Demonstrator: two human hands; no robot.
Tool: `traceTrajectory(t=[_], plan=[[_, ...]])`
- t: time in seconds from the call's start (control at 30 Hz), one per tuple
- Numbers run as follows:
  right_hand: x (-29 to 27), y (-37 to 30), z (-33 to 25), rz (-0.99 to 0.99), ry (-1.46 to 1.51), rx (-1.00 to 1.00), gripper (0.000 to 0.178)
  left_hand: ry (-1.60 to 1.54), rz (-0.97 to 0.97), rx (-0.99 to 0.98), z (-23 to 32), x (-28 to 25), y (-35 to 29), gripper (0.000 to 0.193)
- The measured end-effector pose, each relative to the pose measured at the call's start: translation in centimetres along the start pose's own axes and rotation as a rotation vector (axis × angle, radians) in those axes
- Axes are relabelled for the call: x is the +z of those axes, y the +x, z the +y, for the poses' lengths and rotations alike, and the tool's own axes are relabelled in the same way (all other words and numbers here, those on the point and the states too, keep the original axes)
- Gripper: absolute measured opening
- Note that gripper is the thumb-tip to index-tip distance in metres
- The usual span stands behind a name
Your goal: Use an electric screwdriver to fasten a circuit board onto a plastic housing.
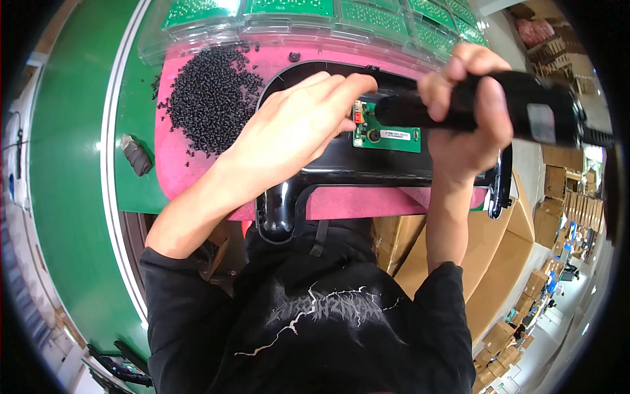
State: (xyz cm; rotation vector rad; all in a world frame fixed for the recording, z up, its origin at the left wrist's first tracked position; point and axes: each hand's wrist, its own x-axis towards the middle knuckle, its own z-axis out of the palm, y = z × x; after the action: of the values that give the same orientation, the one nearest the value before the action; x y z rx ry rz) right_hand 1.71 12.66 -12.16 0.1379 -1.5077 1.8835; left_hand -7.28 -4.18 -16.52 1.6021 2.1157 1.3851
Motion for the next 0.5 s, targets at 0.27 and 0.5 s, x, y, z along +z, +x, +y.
traceTrajectory(t=[0.27,0.5], plan=[[0.8,-0.7,-5.4,0.051,0.261,-0.009,0.032,-0.094,-0.020,0.193,0.0,-0.1,0.3,0.037],[1.1,-1.1,-6.3,-0.011,0.315,-0.034,0.030,-0.233,0.028,0.254,0.0,-0.6,0.4,0.036]])
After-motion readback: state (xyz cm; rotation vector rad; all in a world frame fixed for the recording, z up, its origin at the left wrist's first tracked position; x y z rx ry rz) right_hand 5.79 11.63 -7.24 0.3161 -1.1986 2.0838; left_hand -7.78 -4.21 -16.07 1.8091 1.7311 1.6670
